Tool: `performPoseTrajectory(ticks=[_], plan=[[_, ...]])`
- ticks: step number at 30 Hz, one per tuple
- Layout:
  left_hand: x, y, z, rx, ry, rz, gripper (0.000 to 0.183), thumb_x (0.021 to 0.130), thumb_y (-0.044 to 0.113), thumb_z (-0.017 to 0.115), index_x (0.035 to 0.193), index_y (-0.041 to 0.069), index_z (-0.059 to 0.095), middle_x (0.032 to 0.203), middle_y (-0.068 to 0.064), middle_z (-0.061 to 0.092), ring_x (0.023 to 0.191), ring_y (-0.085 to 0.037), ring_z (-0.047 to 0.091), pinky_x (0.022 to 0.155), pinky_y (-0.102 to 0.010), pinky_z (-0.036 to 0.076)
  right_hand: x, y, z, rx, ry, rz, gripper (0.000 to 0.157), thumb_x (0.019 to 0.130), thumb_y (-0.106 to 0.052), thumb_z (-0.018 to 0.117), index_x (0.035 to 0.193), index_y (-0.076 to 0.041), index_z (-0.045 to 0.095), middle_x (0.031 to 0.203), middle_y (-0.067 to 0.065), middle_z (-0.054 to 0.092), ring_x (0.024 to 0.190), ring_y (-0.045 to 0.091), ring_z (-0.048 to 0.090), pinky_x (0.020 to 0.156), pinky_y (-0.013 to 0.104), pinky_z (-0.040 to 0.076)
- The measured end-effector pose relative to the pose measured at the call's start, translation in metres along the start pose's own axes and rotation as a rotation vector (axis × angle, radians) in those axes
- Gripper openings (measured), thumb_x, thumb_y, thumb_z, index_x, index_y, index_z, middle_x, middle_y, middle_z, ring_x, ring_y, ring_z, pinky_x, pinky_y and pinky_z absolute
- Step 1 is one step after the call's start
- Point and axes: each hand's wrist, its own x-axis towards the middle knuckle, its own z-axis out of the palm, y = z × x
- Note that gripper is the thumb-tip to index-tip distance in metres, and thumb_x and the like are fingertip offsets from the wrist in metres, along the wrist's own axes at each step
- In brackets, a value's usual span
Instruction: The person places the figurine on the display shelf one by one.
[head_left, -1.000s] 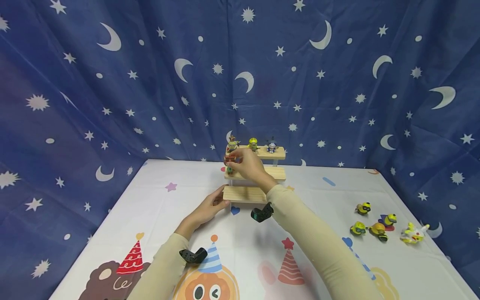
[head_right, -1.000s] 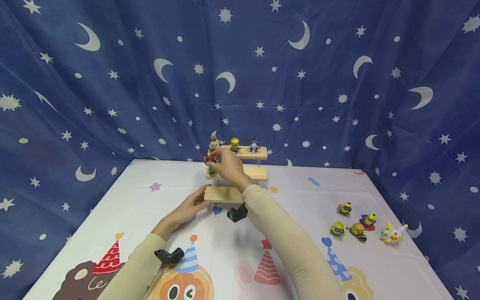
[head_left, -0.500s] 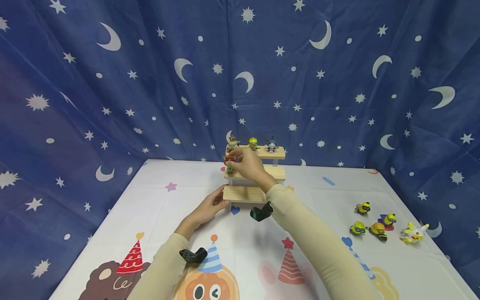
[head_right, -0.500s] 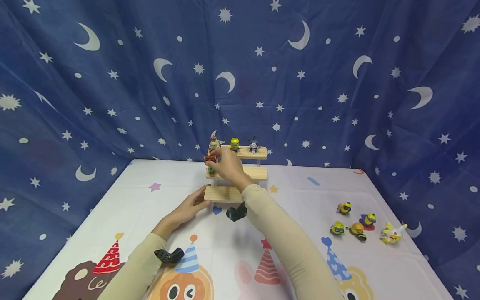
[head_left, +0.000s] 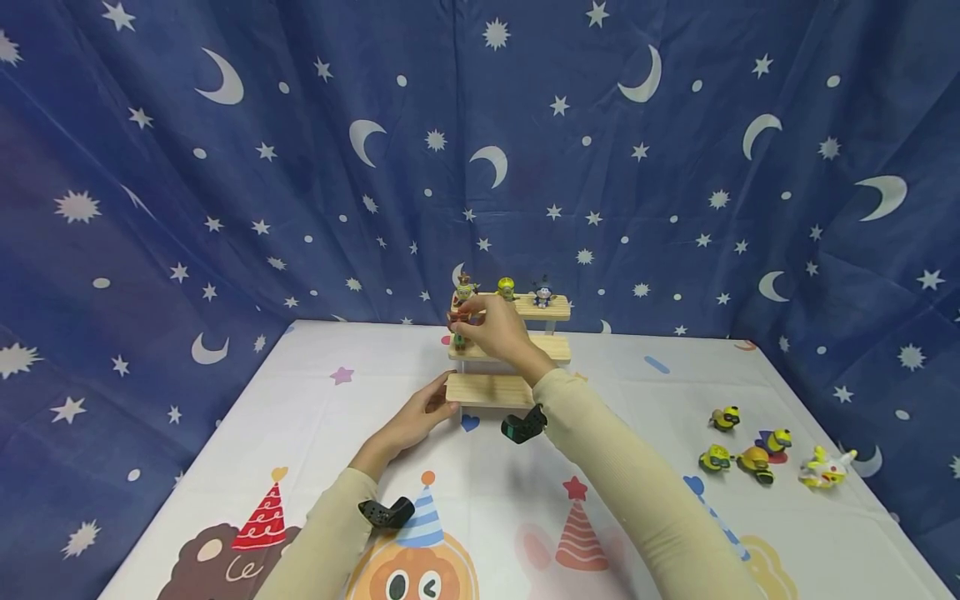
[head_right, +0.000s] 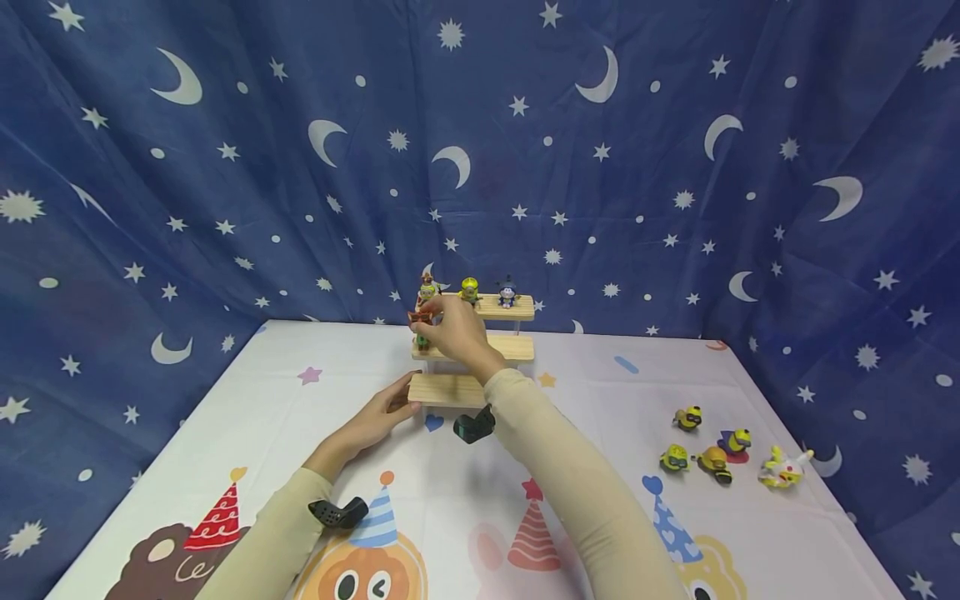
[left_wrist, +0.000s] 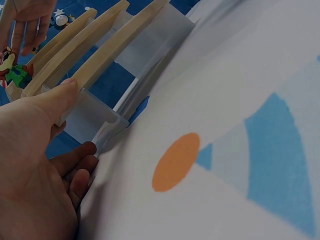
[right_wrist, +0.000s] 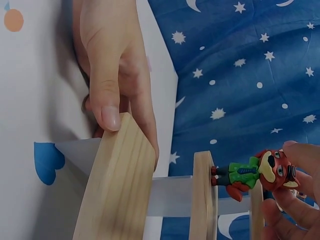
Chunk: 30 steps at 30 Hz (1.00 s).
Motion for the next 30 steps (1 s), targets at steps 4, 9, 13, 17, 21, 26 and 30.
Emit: performPoseTrajectory(ticks=[4, 9, 13, 17, 21, 26, 30], plan=[[0.000, 0.000, 0.000, 0.003, 0.002, -0.002, 0.075, 0.103, 0.036, 0.058, 0.163, 0.017, 0.019, 0.155, -0.019, 0.046, 0.141, -0.037, 0.046, 0.119, -0.055, 0.035, -0.001, -0.001, -0.001, 0.006, 0.000, 0.007, 0.026, 0.092, -0.029, 0.076, 0.113, -0.014, 0.075, 0.118, 0.003, 0.074, 0.096, 0.020, 0.069, 0.080, 0.034, 0.056], [0.000, 0.001, 0.000, 0.006, 0.009, -0.008, 0.074, 0.103, 0.037, 0.059, 0.163, 0.017, 0.020, 0.155, -0.019, 0.045, 0.142, -0.038, 0.045, 0.119, -0.056, 0.035, -0.001, -0.002, -0.001, 0.022, -0.004, 0.006, 0.026, 0.092, -0.029, 0.077, 0.112, -0.013, 0.075, 0.115, 0.003, 0.074, 0.099, 0.021, 0.070, 0.081, 0.035, 0.057], [0.000, 0.001, 0.000, -0.005, 0.006, -0.004, 0.075, 0.103, 0.036, 0.059, 0.163, 0.016, 0.020, 0.155, -0.019, 0.045, 0.143, -0.038, 0.044, 0.119, -0.056, 0.035, -0.001, -0.004, -0.001, 0.036, -0.004, 0.006, 0.027, 0.091, -0.028, 0.077, 0.112, -0.011, 0.075, 0.113, 0.004, 0.075, 0.101, 0.021, 0.071, 0.083, 0.035, 0.058], [0.000, 0.000, 0.001, -0.006, 0.003, 0.001, 0.075, 0.103, 0.036, 0.059, 0.163, 0.015, 0.019, 0.154, -0.020, 0.046, 0.143, -0.038, 0.044, 0.119, -0.056, 0.035, -0.001, -0.004, -0.001, 0.042, -0.005, 0.007, 0.028, 0.090, -0.027, 0.078, 0.113, -0.011, 0.075, 0.112, 0.004, 0.075, 0.101, 0.022, 0.071, 0.085, 0.036, 0.058], [0.000, -0.001, 0.001, -0.006, -0.002, 0.001, 0.076, 0.103, 0.037, 0.059, 0.163, 0.016, 0.019, 0.155, -0.020, 0.045, 0.143, -0.038, 0.044, 0.120, -0.055, 0.034, -0.002, -0.005, -0.004, 0.045, -0.008, 0.026, 0.031, 0.091, -0.029, 0.077, 0.116, -0.011, 0.074, 0.116, 0.005, 0.074, 0.104, 0.023, 0.070, 0.087, 0.038, 0.058], [0.000, 0.000, 0.001, -0.005, 0.000, 0.006, 0.075, 0.103, 0.036, 0.059, 0.163, 0.015, 0.019, 0.155, -0.020, 0.045, 0.143, -0.039, 0.044, 0.120, -0.056, 0.034, -0.005, -0.006, -0.011, 0.045, -0.010, 0.050, 0.035, 0.094, -0.031, 0.074, 0.122, -0.010, 0.071, 0.127, 0.006, 0.070, 0.109, 0.024, 0.069, 0.087, 0.038, 0.059], [0.000, 0.001, 0.000, 0.002, 0.007, 0.004, 0.075, 0.103, 0.035, 0.059, 0.163, 0.015, 0.019, 0.154, -0.019, 0.046, 0.141, -0.038, 0.047, 0.119, -0.055, 0.036, -0.009, -0.007, -0.019, 0.033, 0.006, 0.036, 0.036, 0.094, -0.033, 0.073, 0.123, -0.011, 0.071, 0.128, 0.005, 0.069, 0.109, 0.024, 0.068, 0.086, 0.039, 0.058]])
